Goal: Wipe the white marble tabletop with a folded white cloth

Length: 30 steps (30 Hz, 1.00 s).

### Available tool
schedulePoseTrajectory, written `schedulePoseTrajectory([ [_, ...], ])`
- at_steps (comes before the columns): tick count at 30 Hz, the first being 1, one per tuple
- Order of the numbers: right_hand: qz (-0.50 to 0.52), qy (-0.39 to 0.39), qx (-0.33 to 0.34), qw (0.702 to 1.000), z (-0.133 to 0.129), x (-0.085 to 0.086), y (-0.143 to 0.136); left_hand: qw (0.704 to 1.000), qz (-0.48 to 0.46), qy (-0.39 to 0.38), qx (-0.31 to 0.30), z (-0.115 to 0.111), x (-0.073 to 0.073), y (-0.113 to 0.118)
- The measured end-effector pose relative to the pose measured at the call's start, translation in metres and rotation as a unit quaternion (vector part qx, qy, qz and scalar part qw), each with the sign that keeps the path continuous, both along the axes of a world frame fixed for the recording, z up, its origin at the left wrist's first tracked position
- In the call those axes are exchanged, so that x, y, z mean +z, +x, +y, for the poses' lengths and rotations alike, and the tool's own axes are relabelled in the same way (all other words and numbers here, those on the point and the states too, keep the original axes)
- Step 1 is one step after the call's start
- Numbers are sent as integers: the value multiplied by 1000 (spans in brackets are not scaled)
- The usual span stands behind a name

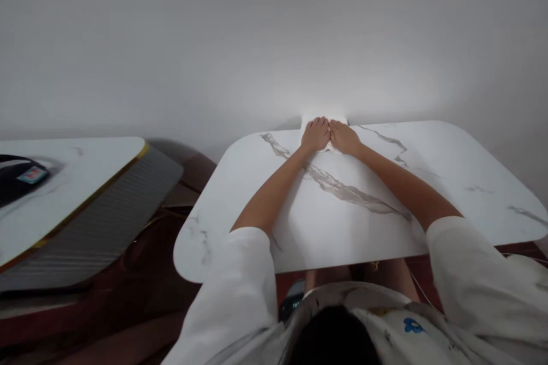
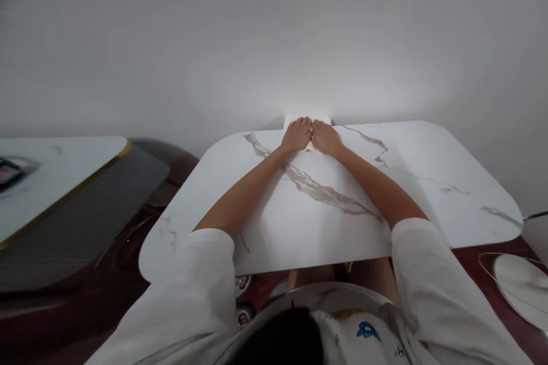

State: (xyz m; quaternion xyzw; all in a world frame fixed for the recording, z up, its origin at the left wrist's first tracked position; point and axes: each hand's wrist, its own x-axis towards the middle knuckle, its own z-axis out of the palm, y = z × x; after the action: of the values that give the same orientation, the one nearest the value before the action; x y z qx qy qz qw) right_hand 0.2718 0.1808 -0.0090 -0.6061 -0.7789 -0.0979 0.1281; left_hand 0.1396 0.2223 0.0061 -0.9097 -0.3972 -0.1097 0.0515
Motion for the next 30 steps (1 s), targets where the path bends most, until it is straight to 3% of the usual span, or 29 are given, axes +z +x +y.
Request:
schedulePoseTrajectory([
  [3,5,-6,-22,1000,-30,-2,11,1000,0,-10,-21,-25,-1,10],
  [6,0,-11,-25,1000,-71,0,9,999,2,-15,-36,-60,-1,5],
  [16,18,-46,49,998,-210,10,-47,998,-15,-68,6,-206,3,-61],
  [21,43,-34,104,993,-266,6,-40,984,-49,-163,47,-264,9,-66],
  [26,29,-36,117,992,-285,7,-1,976,-65,-208,32,-282,14,-35],
  [30,28,-42,89,995,-255,5,27,976,-51,-207,44,-255,19,-2],
])
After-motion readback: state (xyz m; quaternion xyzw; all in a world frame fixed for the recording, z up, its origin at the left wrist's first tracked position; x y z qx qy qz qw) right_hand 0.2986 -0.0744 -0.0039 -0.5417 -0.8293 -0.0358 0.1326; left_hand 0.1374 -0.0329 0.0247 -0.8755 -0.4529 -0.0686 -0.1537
